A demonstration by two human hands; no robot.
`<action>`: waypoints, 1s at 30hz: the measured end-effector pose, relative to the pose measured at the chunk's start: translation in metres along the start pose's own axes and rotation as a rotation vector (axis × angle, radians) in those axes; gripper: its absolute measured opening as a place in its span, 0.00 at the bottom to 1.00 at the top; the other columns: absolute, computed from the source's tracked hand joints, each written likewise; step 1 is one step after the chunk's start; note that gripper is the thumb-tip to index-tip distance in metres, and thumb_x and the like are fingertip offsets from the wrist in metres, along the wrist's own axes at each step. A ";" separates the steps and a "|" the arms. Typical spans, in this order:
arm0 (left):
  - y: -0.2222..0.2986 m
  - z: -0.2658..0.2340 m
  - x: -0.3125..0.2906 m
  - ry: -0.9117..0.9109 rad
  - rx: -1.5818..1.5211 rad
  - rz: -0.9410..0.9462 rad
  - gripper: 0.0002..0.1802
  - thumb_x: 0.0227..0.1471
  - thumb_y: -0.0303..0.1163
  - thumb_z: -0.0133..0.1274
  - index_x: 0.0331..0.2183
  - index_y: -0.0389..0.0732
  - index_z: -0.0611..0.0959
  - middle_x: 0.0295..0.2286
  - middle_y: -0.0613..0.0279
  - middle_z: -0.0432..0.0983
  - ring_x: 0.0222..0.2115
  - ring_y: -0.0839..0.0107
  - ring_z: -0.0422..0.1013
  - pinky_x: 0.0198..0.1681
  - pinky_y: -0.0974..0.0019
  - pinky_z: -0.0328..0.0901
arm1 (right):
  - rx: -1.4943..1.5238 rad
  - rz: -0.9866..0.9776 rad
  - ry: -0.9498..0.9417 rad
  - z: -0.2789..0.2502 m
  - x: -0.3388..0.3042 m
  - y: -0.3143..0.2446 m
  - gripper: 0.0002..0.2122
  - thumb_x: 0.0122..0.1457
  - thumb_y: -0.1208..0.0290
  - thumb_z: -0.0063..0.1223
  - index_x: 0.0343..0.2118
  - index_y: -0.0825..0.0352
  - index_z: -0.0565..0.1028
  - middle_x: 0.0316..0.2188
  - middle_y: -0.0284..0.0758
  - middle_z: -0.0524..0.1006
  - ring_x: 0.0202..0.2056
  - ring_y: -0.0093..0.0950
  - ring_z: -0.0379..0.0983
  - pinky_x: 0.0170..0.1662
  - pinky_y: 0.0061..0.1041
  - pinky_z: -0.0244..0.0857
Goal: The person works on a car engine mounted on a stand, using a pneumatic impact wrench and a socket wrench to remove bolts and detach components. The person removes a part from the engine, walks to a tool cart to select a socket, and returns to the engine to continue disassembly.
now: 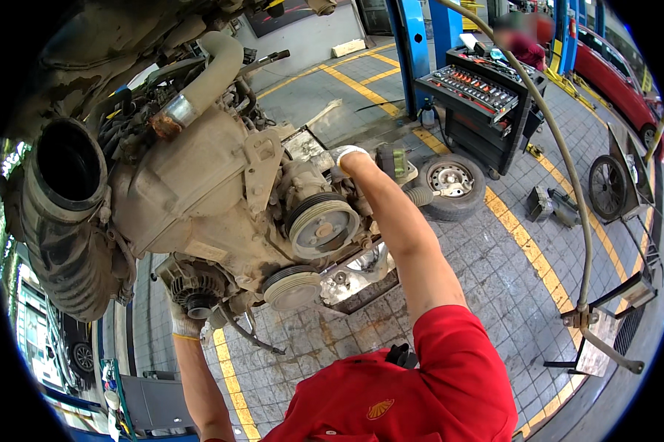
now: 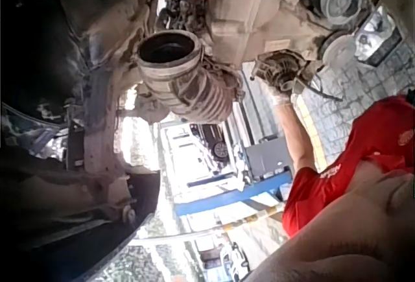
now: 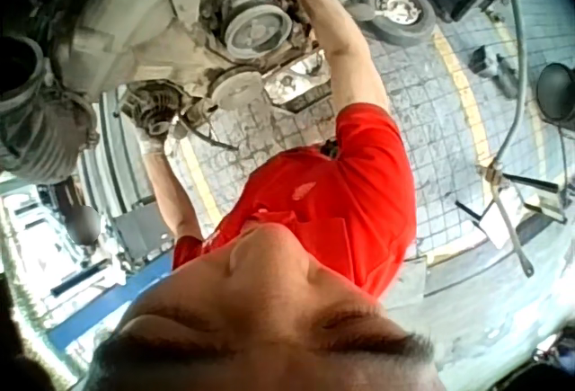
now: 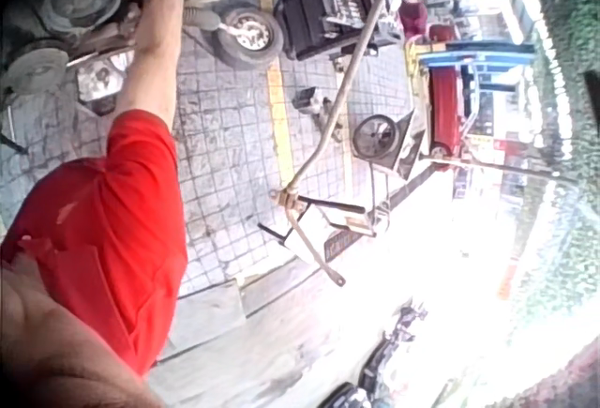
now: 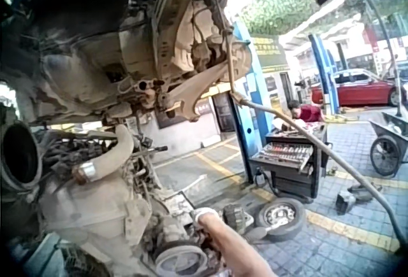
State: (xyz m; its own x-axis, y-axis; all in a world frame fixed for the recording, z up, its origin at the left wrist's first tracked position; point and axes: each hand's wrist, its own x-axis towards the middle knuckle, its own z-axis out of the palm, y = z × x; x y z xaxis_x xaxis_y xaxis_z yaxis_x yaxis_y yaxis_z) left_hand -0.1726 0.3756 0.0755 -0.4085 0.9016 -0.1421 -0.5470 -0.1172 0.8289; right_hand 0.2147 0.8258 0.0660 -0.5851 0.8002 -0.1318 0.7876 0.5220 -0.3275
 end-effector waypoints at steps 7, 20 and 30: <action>-0.005 0.026 0.000 -0.059 0.003 -0.046 0.40 0.64 0.67 0.44 0.63 0.48 0.74 0.57 0.54 0.77 0.54 0.51 0.76 0.56 0.38 0.74 | -0.209 0.032 0.077 0.001 0.004 -0.003 0.19 0.60 0.65 0.60 0.54 0.56 0.83 0.57 0.35 0.81 0.56 0.38 0.80 0.53 0.44 0.74; -0.005 0.016 0.008 -0.057 -0.006 -0.022 0.34 0.67 0.61 0.45 0.61 0.48 0.77 0.54 0.55 0.80 0.51 0.53 0.79 0.55 0.41 0.75 | -0.158 0.127 -0.158 0.005 0.017 0.004 0.26 0.51 0.54 0.73 0.53 0.57 0.84 0.56 0.36 0.82 0.55 0.39 0.79 0.56 0.45 0.74; 0.001 0.043 0.003 -0.188 -0.049 -0.105 0.41 0.65 0.68 0.41 0.62 0.45 0.76 0.56 0.55 0.79 0.53 0.55 0.78 0.58 0.45 0.74 | 0.519 0.016 1.216 0.031 -0.135 -0.004 0.25 0.64 0.69 0.58 0.64 0.68 0.71 0.61 0.51 0.74 0.61 0.45 0.73 0.64 0.39 0.68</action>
State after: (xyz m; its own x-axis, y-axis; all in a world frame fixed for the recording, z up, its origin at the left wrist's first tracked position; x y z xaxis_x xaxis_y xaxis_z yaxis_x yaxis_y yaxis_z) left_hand -0.1427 0.3964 0.0991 -0.2066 0.9712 -0.1187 -0.6157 -0.0348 0.7872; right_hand 0.2846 0.7070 0.0563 0.1834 0.7000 0.6901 0.4684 0.5550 -0.6875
